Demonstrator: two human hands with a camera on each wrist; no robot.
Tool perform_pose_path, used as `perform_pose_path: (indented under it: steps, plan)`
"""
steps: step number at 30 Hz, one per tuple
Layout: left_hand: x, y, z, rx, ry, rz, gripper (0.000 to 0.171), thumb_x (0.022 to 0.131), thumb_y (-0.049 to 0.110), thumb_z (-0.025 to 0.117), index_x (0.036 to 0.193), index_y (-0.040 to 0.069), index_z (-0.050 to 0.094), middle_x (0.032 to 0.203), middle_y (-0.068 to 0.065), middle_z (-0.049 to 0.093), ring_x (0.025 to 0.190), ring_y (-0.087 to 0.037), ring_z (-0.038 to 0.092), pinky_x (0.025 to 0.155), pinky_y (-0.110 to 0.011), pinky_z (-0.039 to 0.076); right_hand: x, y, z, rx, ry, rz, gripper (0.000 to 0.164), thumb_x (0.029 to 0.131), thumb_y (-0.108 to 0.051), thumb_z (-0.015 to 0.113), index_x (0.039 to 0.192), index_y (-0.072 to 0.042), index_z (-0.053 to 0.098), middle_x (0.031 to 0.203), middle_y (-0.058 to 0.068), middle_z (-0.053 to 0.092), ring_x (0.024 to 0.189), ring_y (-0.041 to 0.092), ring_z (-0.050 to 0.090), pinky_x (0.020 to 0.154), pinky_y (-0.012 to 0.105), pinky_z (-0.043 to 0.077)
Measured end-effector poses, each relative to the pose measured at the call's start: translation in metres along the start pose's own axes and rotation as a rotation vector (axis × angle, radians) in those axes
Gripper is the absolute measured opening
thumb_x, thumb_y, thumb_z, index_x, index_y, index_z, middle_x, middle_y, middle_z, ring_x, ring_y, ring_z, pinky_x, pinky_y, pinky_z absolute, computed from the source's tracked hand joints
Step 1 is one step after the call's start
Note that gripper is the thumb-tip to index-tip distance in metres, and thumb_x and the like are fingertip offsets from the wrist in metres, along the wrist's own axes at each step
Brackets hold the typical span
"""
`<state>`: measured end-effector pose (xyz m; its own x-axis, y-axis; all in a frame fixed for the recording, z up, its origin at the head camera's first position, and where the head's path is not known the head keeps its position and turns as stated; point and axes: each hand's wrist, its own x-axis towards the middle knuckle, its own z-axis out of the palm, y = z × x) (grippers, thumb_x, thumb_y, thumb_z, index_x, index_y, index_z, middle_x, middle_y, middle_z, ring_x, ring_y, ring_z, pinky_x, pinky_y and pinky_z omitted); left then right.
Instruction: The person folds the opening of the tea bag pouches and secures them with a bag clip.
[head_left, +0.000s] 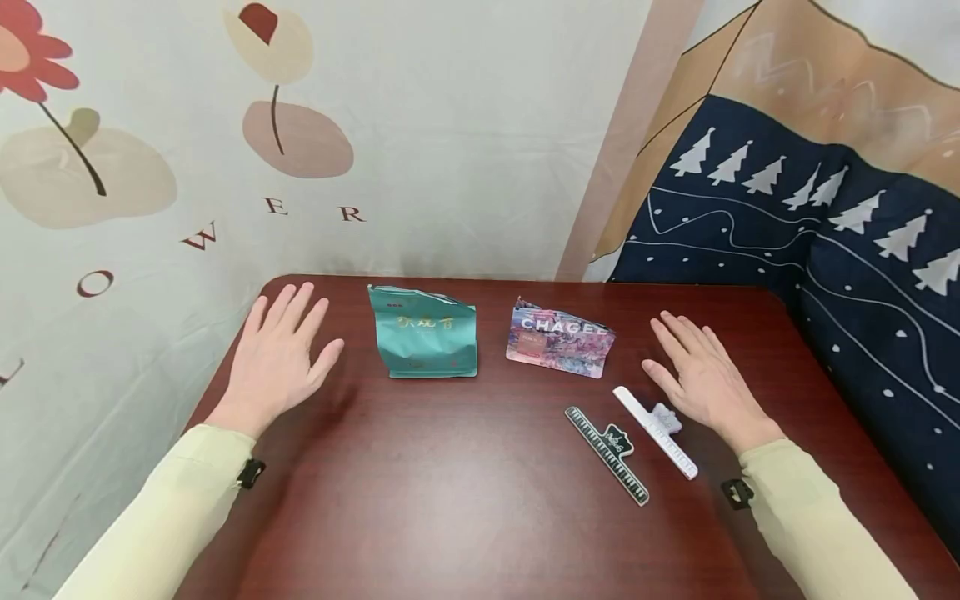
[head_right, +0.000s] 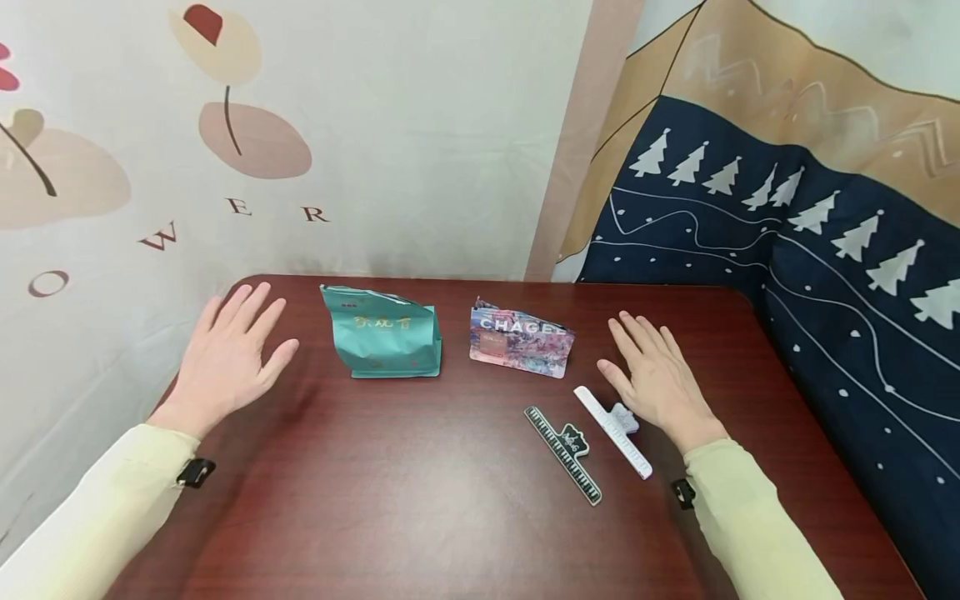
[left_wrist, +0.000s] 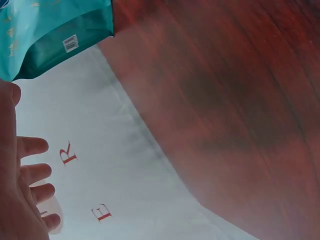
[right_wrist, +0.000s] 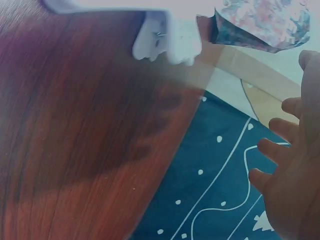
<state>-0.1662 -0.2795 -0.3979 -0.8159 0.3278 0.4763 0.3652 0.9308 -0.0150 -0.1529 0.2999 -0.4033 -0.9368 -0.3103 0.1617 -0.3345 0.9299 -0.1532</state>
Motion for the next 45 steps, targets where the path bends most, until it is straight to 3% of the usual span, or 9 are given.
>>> perform_pose_path:
  steps: [14,22,29,39,45]
  plan:
    - [0.016,0.010,-0.006,-0.034,0.170,0.071,0.066,0.097,0.045,0.045,0.135,-0.006,0.060,0.143,-0.028,0.055,0.134,-0.047,0.047,0.117,-0.061,0.027,0.003,-0.018,-0.004,0.047,0.049,-0.020,0.069,0.101,-0.037,0.061,0.155,0.001,0.041,0.163,0.025,0.032,0.149,0.046,0.029,0.124,0.059,0.020]
    - [0.020,0.021,-0.016,-0.042,0.202,0.093,0.061,0.096,0.040,0.049,0.136,-0.006,0.058,0.141,-0.027,0.056,0.133,-0.046,0.048,0.116,-0.061,0.028,0.010,-0.028,-0.006,0.069,0.095,-0.050,0.067,0.100,-0.037,0.061,0.153,0.001,0.045,0.162,0.024,0.034,0.149,0.045,0.029,0.125,0.057,0.019]
    - [0.026,0.028,-0.023,-0.059,0.271,0.138,0.060,0.100,0.041,0.043,0.133,-0.006,0.060,0.139,-0.026,0.058,0.129,-0.046,0.051,0.111,-0.061,0.033,0.019,-0.043,-0.007,0.114,0.126,-0.076,0.066,0.099,-0.034,0.063,0.154,-0.002,0.045,0.163,0.021,0.035,0.150,0.042,0.029,0.124,0.057,0.022]
    - [0.039,0.039,-0.024,-0.086,0.205,0.163,0.051,0.099,0.025,0.056,0.137,-0.007,0.057,0.142,-0.026,0.056,0.131,-0.045,0.051,0.109,-0.061,0.036,0.024,-0.059,-0.003,0.188,0.204,-0.081,0.063,0.099,-0.029,0.063,0.154,-0.003,0.046,0.163,0.019,0.038,0.151,0.040,0.031,0.124,0.056,0.023]
    - [0.046,0.044,-0.026,-0.077,0.260,0.208,0.049,0.098,0.023,0.055,0.138,-0.006,0.057,0.140,-0.025,0.059,0.128,-0.045,0.053,0.108,-0.061,0.037,0.028,-0.074,-0.001,0.241,0.219,-0.085,0.063,0.100,-0.030,0.063,0.154,-0.003,0.045,0.163,0.017,0.038,0.151,0.038,0.031,0.126,0.052,0.019]
